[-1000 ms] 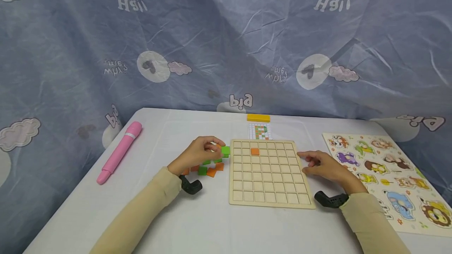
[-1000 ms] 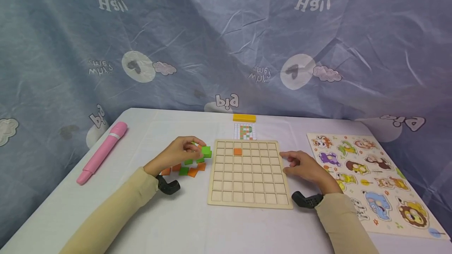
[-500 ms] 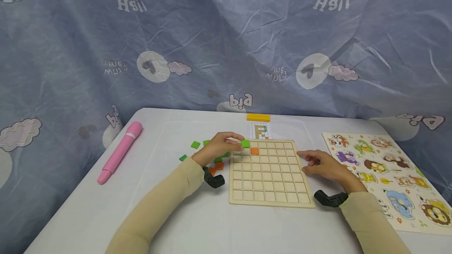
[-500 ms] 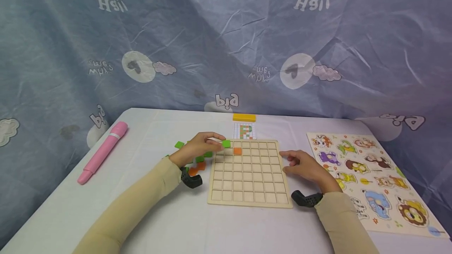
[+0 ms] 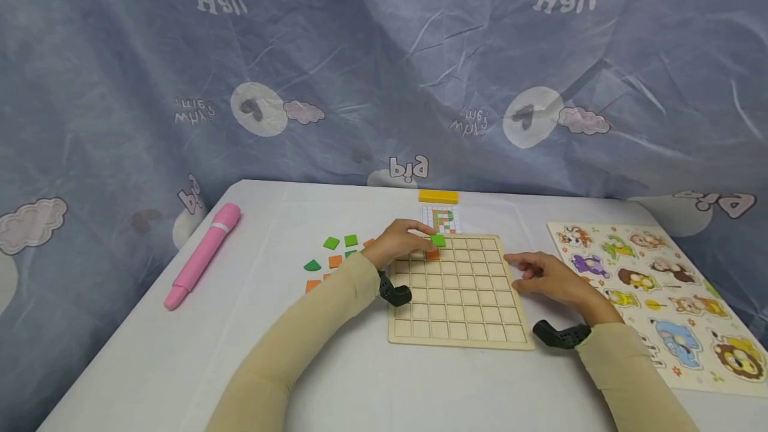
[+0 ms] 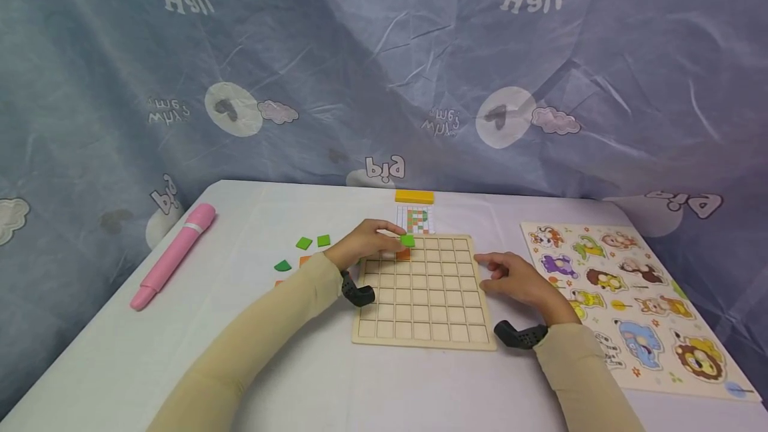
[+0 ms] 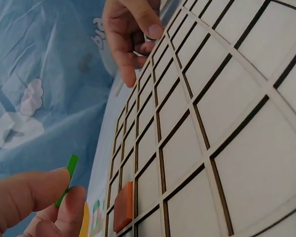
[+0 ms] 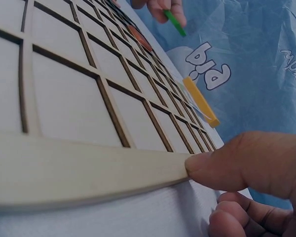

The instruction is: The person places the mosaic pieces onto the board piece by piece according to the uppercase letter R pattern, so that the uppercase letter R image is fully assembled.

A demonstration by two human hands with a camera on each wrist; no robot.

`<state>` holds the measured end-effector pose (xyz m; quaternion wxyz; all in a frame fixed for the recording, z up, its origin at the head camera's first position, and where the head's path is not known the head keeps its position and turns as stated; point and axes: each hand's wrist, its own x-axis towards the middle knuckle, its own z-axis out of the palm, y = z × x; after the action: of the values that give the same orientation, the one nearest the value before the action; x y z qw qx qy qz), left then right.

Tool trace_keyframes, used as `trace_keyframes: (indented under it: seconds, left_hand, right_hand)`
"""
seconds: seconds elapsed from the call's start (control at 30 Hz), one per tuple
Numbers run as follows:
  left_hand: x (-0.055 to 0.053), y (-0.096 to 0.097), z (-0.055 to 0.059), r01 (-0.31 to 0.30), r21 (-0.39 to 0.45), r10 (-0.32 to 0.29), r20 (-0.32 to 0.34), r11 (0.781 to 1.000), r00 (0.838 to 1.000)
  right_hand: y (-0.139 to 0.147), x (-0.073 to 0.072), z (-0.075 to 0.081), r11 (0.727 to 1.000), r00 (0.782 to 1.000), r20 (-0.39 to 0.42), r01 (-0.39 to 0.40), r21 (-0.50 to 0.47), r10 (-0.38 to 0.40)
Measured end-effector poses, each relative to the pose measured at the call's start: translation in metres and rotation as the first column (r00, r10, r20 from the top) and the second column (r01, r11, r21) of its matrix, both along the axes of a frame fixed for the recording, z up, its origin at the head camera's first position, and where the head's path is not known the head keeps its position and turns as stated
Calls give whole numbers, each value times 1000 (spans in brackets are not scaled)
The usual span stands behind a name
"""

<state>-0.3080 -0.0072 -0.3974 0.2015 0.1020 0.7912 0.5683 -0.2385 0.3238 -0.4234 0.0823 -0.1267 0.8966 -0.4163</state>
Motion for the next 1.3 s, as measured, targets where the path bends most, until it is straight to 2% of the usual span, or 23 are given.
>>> trace_keyframes:
  seconds: [0.2,0.33,0.5,0.97,1.13,1.3]
  left_hand:
    - [-3,9,0,24,-44,-25,-31,999,999]
    - [-4,14,-2,44,-102,-48,-39,994,998]
    - [-6,16,-6,44,-157,-54,-61,987,997]
    - [-5,22,-4,60,-312,-115,-161,948,980]
    - [-3,24,-4,32,-387,-115,-192,922,975]
    - [-2,26,-5,21,-424,-122,-211,905,970]
  right_hand:
    - [2,-1,-1,1000,1000,-6,-12,-12,12]
    - [3,-1,-1,1000,1000,-3,-15,-10,15]
    - [1,-2,-1,1000,1000,5,-9,0,9]
    - [2,0,0,1000,1000,1,-3,12,3]
    - [1,0,1,1000,1000,8,4,10,-5]
    - [0,0,2,1000,1000,20,11,1,-11]
